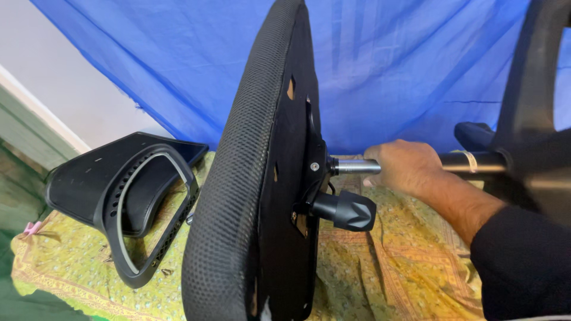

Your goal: The person attaches a black plastic frame to the back of an office chair seat using a screwdriver. They align the frame with the seat, insert screws, and tighten them to secure the components together.

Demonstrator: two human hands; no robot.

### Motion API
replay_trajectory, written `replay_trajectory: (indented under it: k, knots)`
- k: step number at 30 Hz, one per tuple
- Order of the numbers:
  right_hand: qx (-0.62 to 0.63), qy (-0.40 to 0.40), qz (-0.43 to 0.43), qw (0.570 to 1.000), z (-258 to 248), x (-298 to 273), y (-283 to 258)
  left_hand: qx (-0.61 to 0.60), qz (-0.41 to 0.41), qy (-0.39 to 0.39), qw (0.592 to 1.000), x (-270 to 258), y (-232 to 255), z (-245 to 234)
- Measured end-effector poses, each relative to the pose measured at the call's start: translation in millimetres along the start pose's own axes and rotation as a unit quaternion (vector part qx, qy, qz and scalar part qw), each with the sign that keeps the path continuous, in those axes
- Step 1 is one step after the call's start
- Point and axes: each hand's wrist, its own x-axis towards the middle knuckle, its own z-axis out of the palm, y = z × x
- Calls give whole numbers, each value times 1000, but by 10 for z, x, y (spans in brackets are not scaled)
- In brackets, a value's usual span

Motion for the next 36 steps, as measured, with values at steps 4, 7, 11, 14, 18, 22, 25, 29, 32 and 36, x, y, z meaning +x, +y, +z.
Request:
replay_trajectory:
  k: [4, 7, 11, 14, 18, 22, 25, 29, 32, 36]
  knots:
    - [-26, 3, -1, 1000, 140, 144, 28, 54, 9, -16, 998, 103, -144, -6]
    - [-41, 1, -1, 999, 246, 339, 69, 89, 18, -29, 995, 182, -243, 40]
    - [-28, 32, -22, 999, 406, 507, 198, 145, 55, -15, 988, 214, -258, 171]
    - [-8, 56, -27, 998, 536, 508, 228, 185, 73, 32, 979, 204, -190, 120]
    - [3, 57, 2, 998, 621, 504, 253, 161, 93, 30, 982, 179, -120, 69]
    - [-16, 41, -31, 999, 577, 506, 300, 228, 135, 2, 964, 130, -73, -66]
    - [-47, 51, -51, 996, 592, 427, 320, 171, 110, -3, 979, 9, 16, -177]
    - [-43, 105, -68, 991, 642, 260, 367, 60, 93, -5, 994, -315, 366, -281]
    - [-10, 140, -80, 987, 701, 183, 406, -41, 80, -18, 996, -642, 711, -309]
    - [88, 187, -107, 973, 841, 89, 397, -170, 71, -41, 982, -1140, 1140, -337]
